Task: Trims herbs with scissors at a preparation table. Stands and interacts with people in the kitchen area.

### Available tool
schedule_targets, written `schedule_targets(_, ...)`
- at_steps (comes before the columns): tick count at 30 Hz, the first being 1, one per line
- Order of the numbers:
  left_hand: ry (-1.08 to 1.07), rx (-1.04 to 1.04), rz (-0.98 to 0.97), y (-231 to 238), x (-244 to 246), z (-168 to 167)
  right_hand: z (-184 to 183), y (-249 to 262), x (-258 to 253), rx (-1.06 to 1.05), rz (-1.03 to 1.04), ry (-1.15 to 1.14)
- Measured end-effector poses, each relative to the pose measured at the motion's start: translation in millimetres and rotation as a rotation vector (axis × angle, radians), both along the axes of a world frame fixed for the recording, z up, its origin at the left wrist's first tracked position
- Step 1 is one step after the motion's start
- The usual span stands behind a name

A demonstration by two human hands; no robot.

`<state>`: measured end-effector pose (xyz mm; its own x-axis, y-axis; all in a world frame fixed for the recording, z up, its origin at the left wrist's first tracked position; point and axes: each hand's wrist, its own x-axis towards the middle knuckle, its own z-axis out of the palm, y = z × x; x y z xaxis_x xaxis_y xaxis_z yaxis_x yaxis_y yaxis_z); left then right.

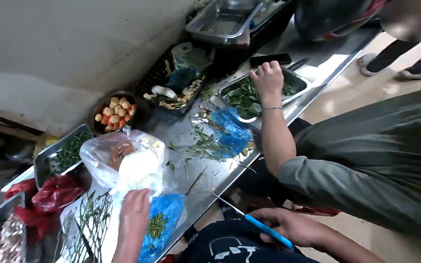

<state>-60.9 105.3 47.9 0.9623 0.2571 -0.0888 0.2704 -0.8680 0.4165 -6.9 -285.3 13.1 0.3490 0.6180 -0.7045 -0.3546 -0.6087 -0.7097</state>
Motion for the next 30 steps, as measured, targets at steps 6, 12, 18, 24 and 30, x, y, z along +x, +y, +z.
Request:
schedule_targets(6,0.449,-0.384,-0.266,-131.8,95.7,-31.9,-2.9,-50.8,5.0,0.021,-0.211,0.022)
schedule_targets(12,0.701,-0.599,-0.096,-196.1,140.5,-57.9,-9.8,-91.6,5.0,-0.01,-0.184,-0.046)
schedule_targets(18,0.593,-0.644,0.106,-171.8,147.3,-56.4,-12.9,-112.2,5.4,-0.012,-0.227,-0.008)
schedule_targets(24,0.548,-0.827,0.441,-151.4,139.4,-91.4,-17.3,-114.5,7.0,-0.01,-0.224,0.007)
schedule_targets(30,0.415,-0.931,0.593,-157.2,154.6,-95.6,-17.8,-110.0,9.2,-0.021,-0.205,0.021)
